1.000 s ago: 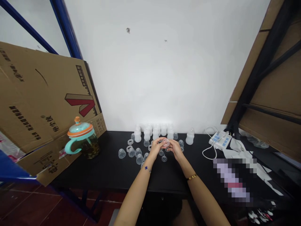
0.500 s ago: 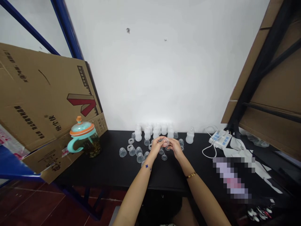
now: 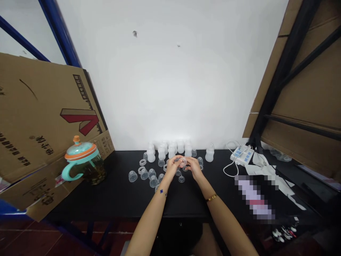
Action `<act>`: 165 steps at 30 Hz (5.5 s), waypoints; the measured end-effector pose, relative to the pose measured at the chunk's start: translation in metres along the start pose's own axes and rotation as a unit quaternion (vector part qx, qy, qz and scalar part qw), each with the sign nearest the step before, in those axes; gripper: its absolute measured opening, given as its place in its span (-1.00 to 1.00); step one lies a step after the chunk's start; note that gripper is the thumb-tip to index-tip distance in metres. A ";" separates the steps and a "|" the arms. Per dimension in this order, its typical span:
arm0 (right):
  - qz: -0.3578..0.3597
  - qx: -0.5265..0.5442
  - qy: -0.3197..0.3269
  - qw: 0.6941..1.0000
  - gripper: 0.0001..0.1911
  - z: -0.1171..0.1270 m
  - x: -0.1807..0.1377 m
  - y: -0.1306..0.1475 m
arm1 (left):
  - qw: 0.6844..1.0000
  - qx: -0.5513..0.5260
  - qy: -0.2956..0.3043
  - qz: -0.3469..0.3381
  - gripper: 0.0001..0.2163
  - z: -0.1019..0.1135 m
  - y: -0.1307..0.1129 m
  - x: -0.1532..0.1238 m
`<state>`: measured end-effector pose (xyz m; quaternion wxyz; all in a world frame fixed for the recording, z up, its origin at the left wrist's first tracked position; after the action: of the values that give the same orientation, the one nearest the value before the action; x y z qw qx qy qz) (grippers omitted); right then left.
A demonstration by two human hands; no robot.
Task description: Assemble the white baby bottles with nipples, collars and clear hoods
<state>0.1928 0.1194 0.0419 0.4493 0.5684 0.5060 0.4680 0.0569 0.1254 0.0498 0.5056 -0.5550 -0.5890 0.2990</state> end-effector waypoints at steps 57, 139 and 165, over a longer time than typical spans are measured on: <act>-0.032 0.025 0.005 0.999 -0.69 0.002 0.002 -0.001 | 1.000 -0.006 -0.004 -0.009 -0.54 -0.006 0.006 -0.002; 0.229 -0.292 -0.051 0.927 -0.66 -0.007 -0.007 0.002 | 0.980 0.176 -0.045 -0.080 -0.67 -0.003 0.002 -0.012; 0.222 -0.265 -0.064 0.936 -0.63 -0.007 -0.012 0.005 | 0.967 0.225 -0.044 -0.110 -0.67 -0.007 -0.003 -0.017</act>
<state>0.1862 0.1075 0.0465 0.4997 0.5549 0.1947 0.6360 0.0599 0.1070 0.0496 0.6208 -0.3451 -0.5857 0.3904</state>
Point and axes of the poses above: each hand's wrist, its own x-axis towards the middle knuckle, its own z-axis out of the back of the hand, y = z × x, the point moved 2 cm from there along x, towards the middle knuckle, and after that the axes turned 8 degrees about -x, right-handed, at the moved point
